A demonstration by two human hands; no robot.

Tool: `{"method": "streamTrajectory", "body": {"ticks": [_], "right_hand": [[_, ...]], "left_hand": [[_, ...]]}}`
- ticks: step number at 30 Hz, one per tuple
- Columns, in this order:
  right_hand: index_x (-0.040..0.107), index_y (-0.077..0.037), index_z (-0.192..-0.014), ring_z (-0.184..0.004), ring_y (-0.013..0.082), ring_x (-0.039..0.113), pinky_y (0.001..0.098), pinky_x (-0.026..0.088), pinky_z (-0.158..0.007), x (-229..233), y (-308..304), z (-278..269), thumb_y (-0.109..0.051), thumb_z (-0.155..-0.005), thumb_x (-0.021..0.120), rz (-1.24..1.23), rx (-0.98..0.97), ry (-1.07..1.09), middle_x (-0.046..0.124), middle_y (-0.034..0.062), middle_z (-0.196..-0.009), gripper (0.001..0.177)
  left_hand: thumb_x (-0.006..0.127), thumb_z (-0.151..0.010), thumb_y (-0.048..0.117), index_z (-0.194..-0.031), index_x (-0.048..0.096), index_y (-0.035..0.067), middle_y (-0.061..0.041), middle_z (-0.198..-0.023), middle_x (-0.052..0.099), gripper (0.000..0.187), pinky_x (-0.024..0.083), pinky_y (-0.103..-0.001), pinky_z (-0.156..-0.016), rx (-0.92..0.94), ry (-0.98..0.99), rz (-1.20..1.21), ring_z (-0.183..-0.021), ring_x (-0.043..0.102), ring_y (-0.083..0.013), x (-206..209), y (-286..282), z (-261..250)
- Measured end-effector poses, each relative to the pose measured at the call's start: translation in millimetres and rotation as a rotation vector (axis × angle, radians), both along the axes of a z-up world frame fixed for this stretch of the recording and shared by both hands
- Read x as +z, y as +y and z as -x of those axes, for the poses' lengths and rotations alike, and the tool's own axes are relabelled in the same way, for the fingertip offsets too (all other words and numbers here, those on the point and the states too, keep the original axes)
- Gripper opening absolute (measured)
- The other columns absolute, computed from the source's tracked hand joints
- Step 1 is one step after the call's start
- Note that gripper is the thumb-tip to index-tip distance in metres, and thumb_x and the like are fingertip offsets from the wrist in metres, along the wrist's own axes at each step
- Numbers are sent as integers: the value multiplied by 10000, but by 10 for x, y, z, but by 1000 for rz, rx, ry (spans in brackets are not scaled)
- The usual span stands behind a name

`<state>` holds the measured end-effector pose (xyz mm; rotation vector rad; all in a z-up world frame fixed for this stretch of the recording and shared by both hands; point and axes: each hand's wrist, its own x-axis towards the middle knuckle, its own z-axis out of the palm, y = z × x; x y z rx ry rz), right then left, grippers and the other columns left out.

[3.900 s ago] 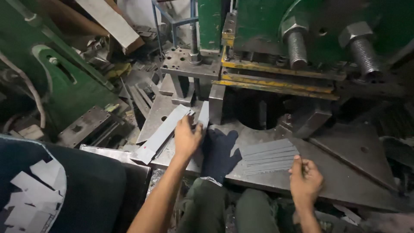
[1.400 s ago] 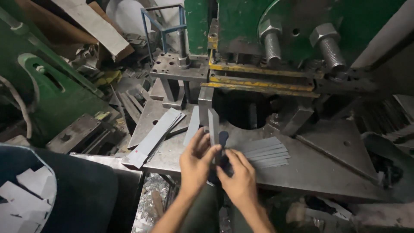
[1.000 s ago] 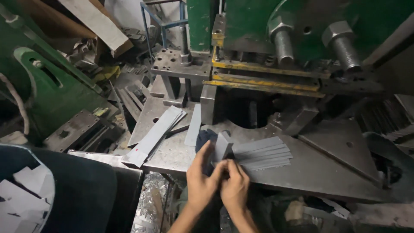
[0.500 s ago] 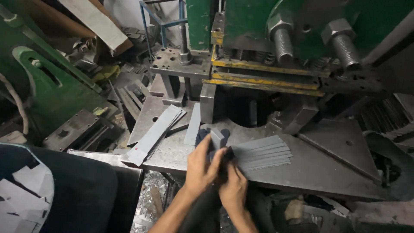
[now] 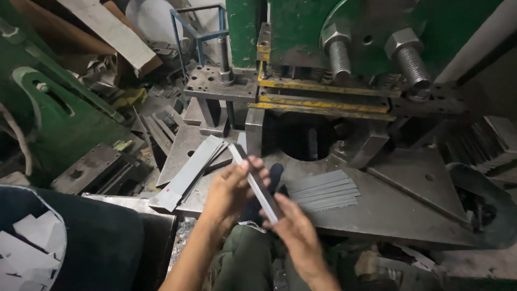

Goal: The recorder is operating an industrial press machine to stamp or cut metal sheets.

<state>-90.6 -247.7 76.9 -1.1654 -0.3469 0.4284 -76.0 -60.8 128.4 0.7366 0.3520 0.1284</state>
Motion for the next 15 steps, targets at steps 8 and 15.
{"method": "streamTrajectory", "body": {"ticks": [8,15], "right_hand": [[651,157,-1187,-748,255,646,339,537,-676,-208,-210,-19,-83,-974,615,-53,41,566,703,256,-938,323],[715,173,-1114,-745,276,652,375,549,-654,43,2,-45,-98,-968,650,84,-178,552,716,261,-916,315]], "left_hand": [[555,-980,205,-1399,503,-115,-271,-1320,646,530,541,-457,-1051,-334,-186,129,-1162,661,-328,-411,-276,53],[366,-1023,179,-1437,456,-103,-310,-1354,624,510,558,-461,-1019,-444,-78,171,-1211,651,-387,-518,-443,-30]]}}
